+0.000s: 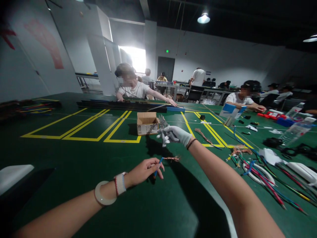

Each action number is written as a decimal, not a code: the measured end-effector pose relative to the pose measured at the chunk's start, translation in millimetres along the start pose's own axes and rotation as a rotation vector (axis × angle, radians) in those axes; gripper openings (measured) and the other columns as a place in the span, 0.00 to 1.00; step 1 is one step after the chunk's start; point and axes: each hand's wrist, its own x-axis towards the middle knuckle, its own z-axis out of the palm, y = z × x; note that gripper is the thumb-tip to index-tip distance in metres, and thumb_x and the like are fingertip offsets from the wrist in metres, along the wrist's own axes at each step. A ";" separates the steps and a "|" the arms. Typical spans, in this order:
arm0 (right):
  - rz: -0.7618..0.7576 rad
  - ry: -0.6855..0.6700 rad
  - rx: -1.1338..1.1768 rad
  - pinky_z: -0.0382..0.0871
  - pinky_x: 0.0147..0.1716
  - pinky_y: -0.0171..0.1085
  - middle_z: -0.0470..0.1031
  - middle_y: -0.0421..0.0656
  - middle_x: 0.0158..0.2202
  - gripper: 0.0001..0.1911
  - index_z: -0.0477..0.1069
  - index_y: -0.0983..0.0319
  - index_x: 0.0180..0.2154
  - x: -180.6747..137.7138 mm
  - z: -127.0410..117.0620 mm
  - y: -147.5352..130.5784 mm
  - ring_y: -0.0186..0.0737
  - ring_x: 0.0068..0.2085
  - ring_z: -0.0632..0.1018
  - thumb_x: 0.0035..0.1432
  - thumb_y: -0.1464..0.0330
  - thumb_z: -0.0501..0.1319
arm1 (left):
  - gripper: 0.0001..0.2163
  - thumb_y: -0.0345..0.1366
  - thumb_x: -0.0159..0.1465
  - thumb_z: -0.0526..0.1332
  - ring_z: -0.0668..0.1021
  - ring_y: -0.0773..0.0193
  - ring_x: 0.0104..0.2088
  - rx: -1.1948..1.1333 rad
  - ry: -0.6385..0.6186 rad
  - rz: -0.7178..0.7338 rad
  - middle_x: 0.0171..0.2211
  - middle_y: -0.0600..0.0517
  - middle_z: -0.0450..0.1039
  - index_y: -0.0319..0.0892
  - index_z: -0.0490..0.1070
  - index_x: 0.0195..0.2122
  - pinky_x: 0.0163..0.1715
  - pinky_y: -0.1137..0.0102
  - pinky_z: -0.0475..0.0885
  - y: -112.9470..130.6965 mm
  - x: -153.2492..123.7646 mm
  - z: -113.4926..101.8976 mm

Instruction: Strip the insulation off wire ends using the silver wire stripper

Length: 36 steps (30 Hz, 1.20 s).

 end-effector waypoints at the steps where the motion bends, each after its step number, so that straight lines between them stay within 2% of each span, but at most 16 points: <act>1: -0.129 0.057 -0.070 0.71 0.19 0.30 0.79 0.49 0.36 0.19 0.64 0.68 0.52 -9.9 0.8 0.7 0.30 0.19 0.72 0.58 0.72 0.50 | 0.17 0.49 0.66 0.55 0.78 0.63 0.32 -0.010 0.000 -0.001 0.31 0.46 0.78 0.38 0.68 0.38 0.31 0.71 0.69 -0.2 -0.1 0.1; 3: -0.367 0.231 -0.283 0.65 0.15 0.29 0.78 0.44 0.34 0.24 0.63 0.64 0.55 -34.4 2.1 4.8 0.31 0.20 0.71 0.57 0.67 0.57 | 0.17 0.49 0.66 0.55 0.78 0.62 0.34 -0.022 0.009 0.006 0.32 0.46 0.78 0.38 0.66 0.38 0.32 0.70 0.69 -1.0 0.1 0.5; 5: -0.534 0.442 -0.486 0.64 0.18 0.28 0.76 0.40 0.33 0.26 0.67 0.60 0.54 -63.3 4.2 14.1 0.30 0.23 0.70 0.53 0.64 0.63 | 0.17 0.50 0.66 0.54 0.78 0.61 0.35 -0.027 0.046 0.017 0.32 0.46 0.78 0.39 0.65 0.38 0.33 0.70 0.69 -1.5 0.5 1.0; 7: -0.573 0.562 -0.614 0.66 0.22 0.30 0.75 0.40 0.34 0.22 0.72 0.61 0.48 -92.8 9.4 29.6 0.31 0.25 0.70 0.50 0.63 0.66 | 0.17 0.51 0.66 0.53 0.78 0.61 0.35 -0.020 0.112 0.032 0.32 0.46 0.78 0.39 0.64 0.38 0.34 0.69 0.69 -0.8 1.0 1.8; 9: -0.520 0.635 -0.630 0.66 0.23 0.32 0.74 0.39 0.32 0.18 0.74 0.60 0.46 -119.1 19.2 50.3 0.31 0.25 0.70 0.52 0.62 0.65 | 0.16 0.49 0.67 0.53 0.79 0.61 0.36 0.018 0.198 0.057 0.32 0.46 0.78 0.39 0.64 0.38 0.36 0.69 0.70 2.4 1.6 2.9; 11: -0.461 0.611 -0.470 0.67 0.22 0.33 0.74 0.40 0.31 0.18 0.73 0.60 0.46 -139.1 32.7 72.4 0.35 0.27 0.71 0.54 0.60 0.63 | 0.14 0.46 0.68 0.53 0.79 0.61 0.37 0.091 0.271 0.083 0.33 0.47 0.78 0.39 0.65 0.39 0.39 0.68 0.69 8.2 2.3 5.2; 13: -0.462 0.537 -0.269 0.72 0.35 0.38 0.76 0.44 0.39 0.18 0.73 0.59 0.46 -151.6 46.5 91.3 0.41 0.39 0.76 0.55 0.61 0.63 | 0.12 0.44 0.68 0.53 0.79 0.61 0.37 0.175 0.288 0.126 0.32 0.49 0.77 0.40 0.66 0.39 0.40 0.69 0.69 16.5 3.0 9.6; 15: -0.506 0.400 -0.048 0.68 0.49 0.44 0.74 0.45 0.48 0.17 0.72 0.57 0.47 -157.5 57.5 103.9 0.44 0.49 0.74 0.56 0.62 0.63 | 0.11 0.42 0.68 0.53 0.79 0.61 0.36 0.293 0.185 0.145 0.32 0.51 0.77 0.41 0.68 0.37 0.39 0.70 0.68 26.1 3.4 16.8; 19: -0.546 0.228 0.188 0.65 0.53 0.50 0.71 0.46 0.54 0.17 0.72 0.56 0.47 -158.3 66.7 112.2 0.47 0.54 0.72 0.55 0.61 0.64 | 0.11 0.38 0.69 0.52 0.77 0.60 0.39 0.637 -0.032 0.232 0.36 0.51 0.78 0.43 0.73 0.36 0.41 0.69 0.65 41.6 3.4 35.6; 22: -0.603 0.334 0.125 0.62 0.55 0.48 0.74 0.45 0.51 0.16 0.74 0.57 0.45 -159.4 64.9 112.3 0.46 0.53 0.73 0.53 0.62 0.65 | 0.11 0.37 0.68 0.52 0.76 0.60 0.38 0.755 -0.027 0.247 0.37 0.50 0.78 0.43 0.74 0.37 0.41 0.69 0.64 44.5 4.5 48.0; 24: -0.621 0.465 -0.007 0.63 0.54 0.46 0.75 0.44 0.49 0.15 0.75 0.56 0.44 -163.5 61.4 111.0 0.45 0.51 0.74 0.53 0.62 0.66 | 0.14 0.39 0.68 0.51 0.77 0.61 0.32 0.719 0.000 0.189 0.30 0.51 0.78 0.42 0.74 0.33 0.37 0.71 0.65 43.5 6.8 54.0; 26: -0.588 0.527 -0.150 0.66 0.52 0.46 0.75 0.43 0.48 0.15 0.75 0.56 0.45 -170.2 56.9 107.5 0.45 0.49 0.74 0.53 0.62 0.65 | 0.14 0.38 0.68 0.51 0.77 0.63 0.27 0.629 -0.011 0.121 0.24 0.53 0.76 0.41 0.75 0.32 0.32 0.72 0.66 42.4 10.8 58.8; 29: -0.574 0.478 -0.293 0.63 0.54 0.45 0.75 0.44 0.48 0.13 0.76 0.57 0.43 -180.8 48.3 99.1 0.45 0.51 0.73 0.54 0.62 0.65 | 0.12 0.31 0.64 0.52 0.75 0.64 0.23 0.561 -0.079 0.056 0.20 0.54 0.73 0.40 0.76 0.36 0.27 0.73 0.66 43.1 20.3 65.2; 31: -0.556 0.426 -0.337 0.62 0.55 0.44 0.76 0.44 0.47 0.12 0.76 0.59 0.40 -185.7 41.2 93.8 0.45 0.53 0.71 0.53 0.63 0.66 | 0.13 0.28 0.61 0.52 0.75 0.64 0.22 0.573 -0.110 0.044 0.22 0.52 0.75 0.39 0.77 0.35 0.25 0.73 0.65 45.4 28.9 70.2; 33: -0.506 0.398 -0.297 0.66 0.51 0.42 0.76 0.44 0.44 0.13 0.76 0.59 0.41 -188.9 33.0 91.0 0.45 0.50 0.73 0.52 0.63 0.66 | 0.13 0.28 0.61 0.52 0.77 0.64 0.25 0.642 -0.125 0.083 0.25 0.52 0.77 0.40 0.77 0.32 0.28 0.73 0.66 48.4 38.7 75.7; 36: -0.469 0.372 -0.082 0.71 0.44 0.41 0.76 0.43 0.43 0.16 0.73 0.59 0.44 -193.5 21.5 92.9 0.41 0.43 0.76 0.53 0.62 0.65 | 0.14 0.32 0.65 0.51 0.78 0.63 0.28 0.722 -0.064 0.132 0.27 0.52 0.78 0.41 0.76 0.29 0.30 0.73 0.66 52.5 51.8 83.1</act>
